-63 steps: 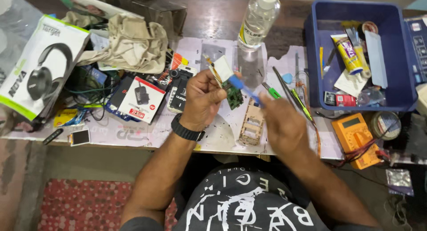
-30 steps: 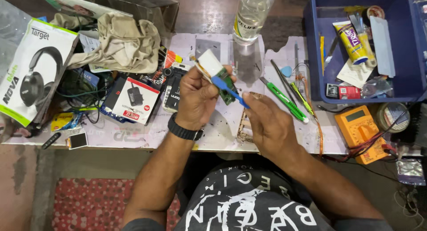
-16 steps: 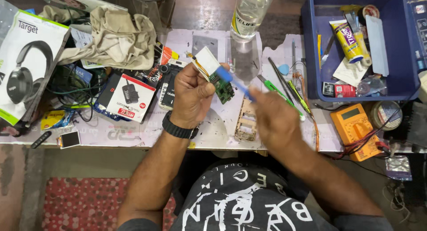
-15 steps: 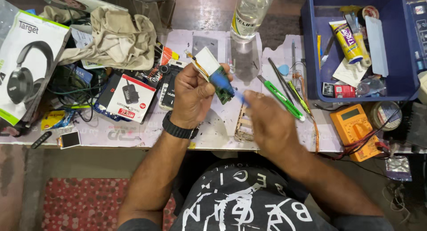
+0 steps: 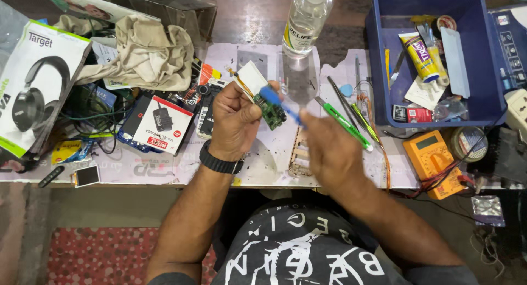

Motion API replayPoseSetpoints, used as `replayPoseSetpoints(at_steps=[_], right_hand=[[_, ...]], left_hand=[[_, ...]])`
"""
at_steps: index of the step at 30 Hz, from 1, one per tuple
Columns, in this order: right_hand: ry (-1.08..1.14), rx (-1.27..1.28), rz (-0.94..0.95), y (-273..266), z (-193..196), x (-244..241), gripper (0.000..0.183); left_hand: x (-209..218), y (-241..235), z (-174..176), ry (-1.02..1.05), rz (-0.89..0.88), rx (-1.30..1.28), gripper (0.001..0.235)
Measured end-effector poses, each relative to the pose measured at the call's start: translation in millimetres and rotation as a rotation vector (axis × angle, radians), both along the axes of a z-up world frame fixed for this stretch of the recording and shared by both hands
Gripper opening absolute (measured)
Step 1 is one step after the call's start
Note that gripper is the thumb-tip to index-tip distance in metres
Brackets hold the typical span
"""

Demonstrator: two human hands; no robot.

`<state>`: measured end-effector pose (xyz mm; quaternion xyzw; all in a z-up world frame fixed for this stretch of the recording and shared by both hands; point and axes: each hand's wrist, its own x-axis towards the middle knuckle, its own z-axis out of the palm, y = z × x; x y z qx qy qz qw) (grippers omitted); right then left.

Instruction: The person cleans the inside of a disassembled mobile phone casing and a circuit board using a toothbrush and a liquid from a spray bottle. The person scrubs the casing, sprays the board, and then scrubs the board with the toothbrush.

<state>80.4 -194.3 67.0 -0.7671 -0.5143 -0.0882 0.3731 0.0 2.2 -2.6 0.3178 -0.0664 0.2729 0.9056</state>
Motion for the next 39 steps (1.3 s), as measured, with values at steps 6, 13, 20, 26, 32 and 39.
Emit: replayPoseSetpoints(at_steps=[6, 13, 20, 26, 32, 39], right_hand=[[-0.062, 0.043, 0.077, 0, 1, 0, 0.044], [-0.151, -0.055, 0.054, -9, 3, 11, 0.036], [-0.059, -0.070, 0.054, -17, 7, 7, 0.037], [0.036, 0.012, 0.118, -7, 12, 2, 0.047], [0.065, -0.046, 0.125, -14, 7, -6, 0.048], [0.054, -0.032, 0.111, -23, -7, -10, 0.049]], left_hand=[[0, 1, -1, 0.008, 0.004, 0.000, 0.037], [0, 1, -1, 0.006, -0.011, -0.021, 0.037], [2, 1, -6, 0.031, 0.017, -0.024, 0.043], [-1, 2, -6, 0.030, 0.026, -0.046, 0.048], [1, 6, -8, 0.023, 0.028, -0.063, 0.047], [2, 4, -9, 0.025, 0.042, -0.094, 0.045]])
